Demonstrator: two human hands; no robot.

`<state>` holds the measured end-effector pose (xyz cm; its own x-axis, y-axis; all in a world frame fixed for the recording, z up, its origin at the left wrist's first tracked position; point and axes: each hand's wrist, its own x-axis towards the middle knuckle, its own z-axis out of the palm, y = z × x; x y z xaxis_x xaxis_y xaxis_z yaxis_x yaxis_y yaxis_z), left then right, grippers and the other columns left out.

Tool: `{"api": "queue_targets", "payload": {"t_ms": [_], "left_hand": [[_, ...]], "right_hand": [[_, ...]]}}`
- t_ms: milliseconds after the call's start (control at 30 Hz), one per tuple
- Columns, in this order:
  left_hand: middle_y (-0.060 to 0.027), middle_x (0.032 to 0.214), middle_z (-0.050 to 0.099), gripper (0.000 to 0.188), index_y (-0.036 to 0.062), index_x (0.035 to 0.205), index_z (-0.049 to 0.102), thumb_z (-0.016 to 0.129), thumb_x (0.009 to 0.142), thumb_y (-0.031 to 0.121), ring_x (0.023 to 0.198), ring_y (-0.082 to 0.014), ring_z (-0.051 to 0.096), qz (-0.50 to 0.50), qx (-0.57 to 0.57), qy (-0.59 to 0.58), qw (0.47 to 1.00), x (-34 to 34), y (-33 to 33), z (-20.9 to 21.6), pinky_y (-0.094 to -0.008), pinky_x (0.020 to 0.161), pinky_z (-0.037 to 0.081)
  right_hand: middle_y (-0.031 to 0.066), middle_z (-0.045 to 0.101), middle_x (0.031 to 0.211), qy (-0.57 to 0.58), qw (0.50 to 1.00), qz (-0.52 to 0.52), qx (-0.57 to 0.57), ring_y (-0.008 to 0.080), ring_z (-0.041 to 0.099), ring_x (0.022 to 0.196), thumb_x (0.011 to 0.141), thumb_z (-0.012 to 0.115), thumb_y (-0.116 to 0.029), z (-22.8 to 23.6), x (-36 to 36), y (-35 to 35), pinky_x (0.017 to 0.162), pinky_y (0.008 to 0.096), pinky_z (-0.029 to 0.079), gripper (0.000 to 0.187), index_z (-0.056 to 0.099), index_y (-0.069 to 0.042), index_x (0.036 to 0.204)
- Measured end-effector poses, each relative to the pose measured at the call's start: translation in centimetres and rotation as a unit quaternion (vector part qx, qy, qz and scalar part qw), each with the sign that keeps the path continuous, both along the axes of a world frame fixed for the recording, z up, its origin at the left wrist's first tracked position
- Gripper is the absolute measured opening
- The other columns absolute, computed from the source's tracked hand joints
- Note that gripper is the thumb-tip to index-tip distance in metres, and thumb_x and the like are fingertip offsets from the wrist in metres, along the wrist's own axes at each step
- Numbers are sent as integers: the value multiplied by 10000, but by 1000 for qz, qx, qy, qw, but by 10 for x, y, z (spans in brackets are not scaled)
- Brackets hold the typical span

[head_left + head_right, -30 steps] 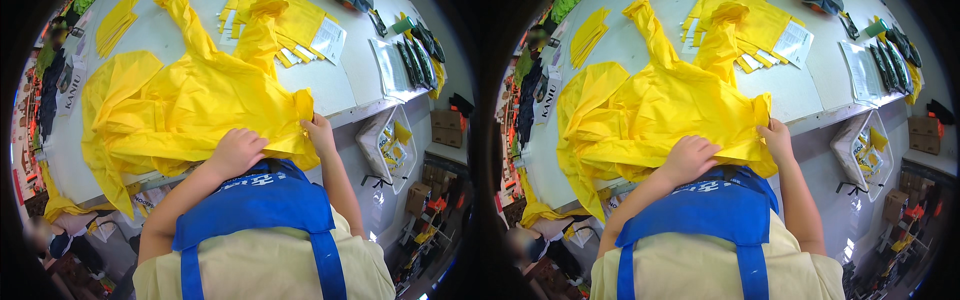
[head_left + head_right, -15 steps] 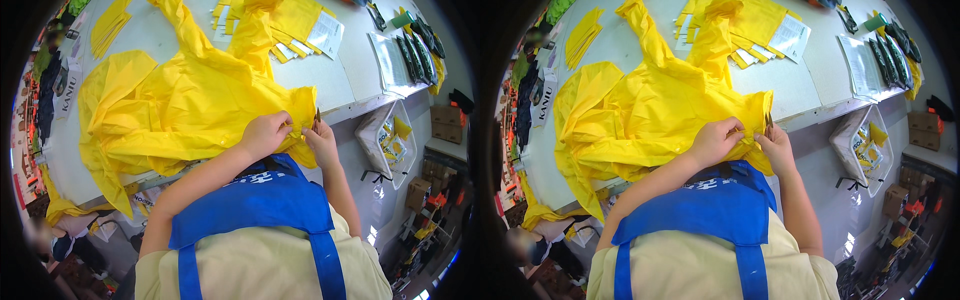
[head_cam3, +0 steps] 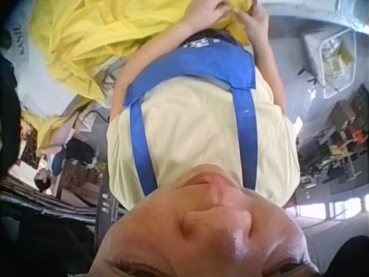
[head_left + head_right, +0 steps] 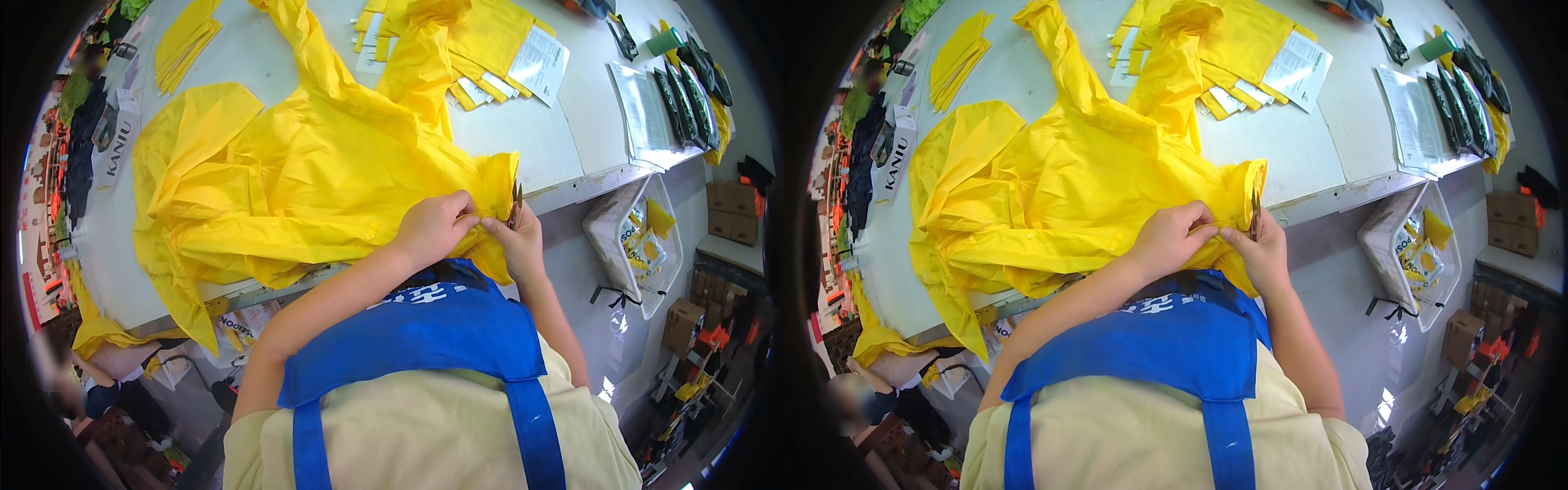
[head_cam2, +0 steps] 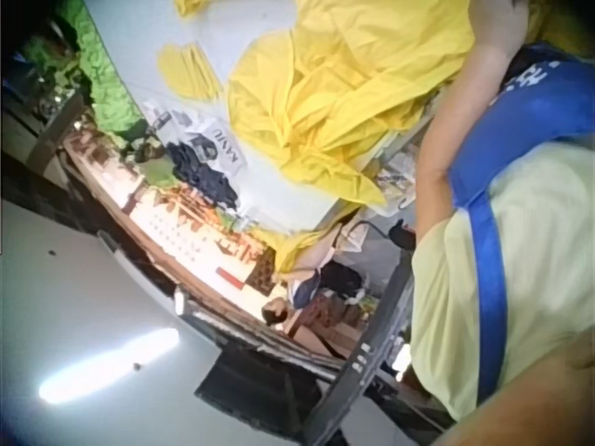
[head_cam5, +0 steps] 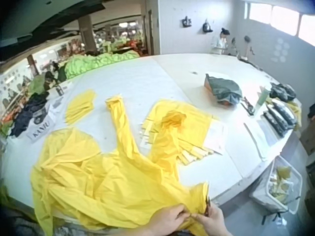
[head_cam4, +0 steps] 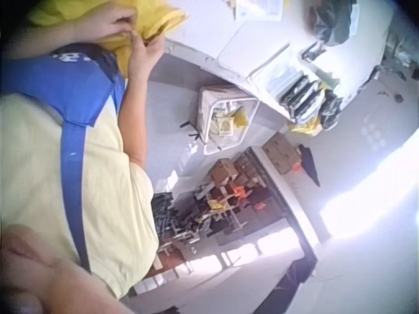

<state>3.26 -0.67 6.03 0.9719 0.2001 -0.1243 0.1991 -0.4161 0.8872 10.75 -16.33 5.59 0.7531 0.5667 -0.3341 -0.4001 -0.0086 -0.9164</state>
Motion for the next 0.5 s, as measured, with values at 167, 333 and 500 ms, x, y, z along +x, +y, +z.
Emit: {"api": "queue_targets", "payload": {"t_ms": [167, 333, 500], "left_hand": [[-139, 852, 655, 244, 46, 877, 633, 692, 780, 262, 790, -322, 628, -12, 147, -9, 989, -28, 42, 10, -389, 681, 497], [-126, 828, 650, 226, 66, 868, 647, 663, 787, 277, 802, -319, 615, 14, 261, 86, 961, -83, 113, 3, -408, 701, 481], [-107, 812, 652, 189, 79, 844, 659, 605, 836, 260, 828, -317, 619, 41, 276, 150, 949, -104, 130, -10, -423, 703, 469]], "right_hand": [[88, 637, 1066, -7, 998, -65, 11, 148, 612, 956, 819, 604, 72, -7, 21, -2, 857, 284, 489, 348, 534, 31, 1157], [87, 636, 1063, -157, 977, -98, -109, 171, 612, 943, 820, 633, 25, 1, 101, -18, 851, 294, 486, 345, 541, 32, 1153], [127, 635, 1033, -526, 744, -77, -405, 281, 600, 988, 820, 659, -67, -2, 153, -20, 877, 348, 468, 335, 563, 12, 1131]]}}
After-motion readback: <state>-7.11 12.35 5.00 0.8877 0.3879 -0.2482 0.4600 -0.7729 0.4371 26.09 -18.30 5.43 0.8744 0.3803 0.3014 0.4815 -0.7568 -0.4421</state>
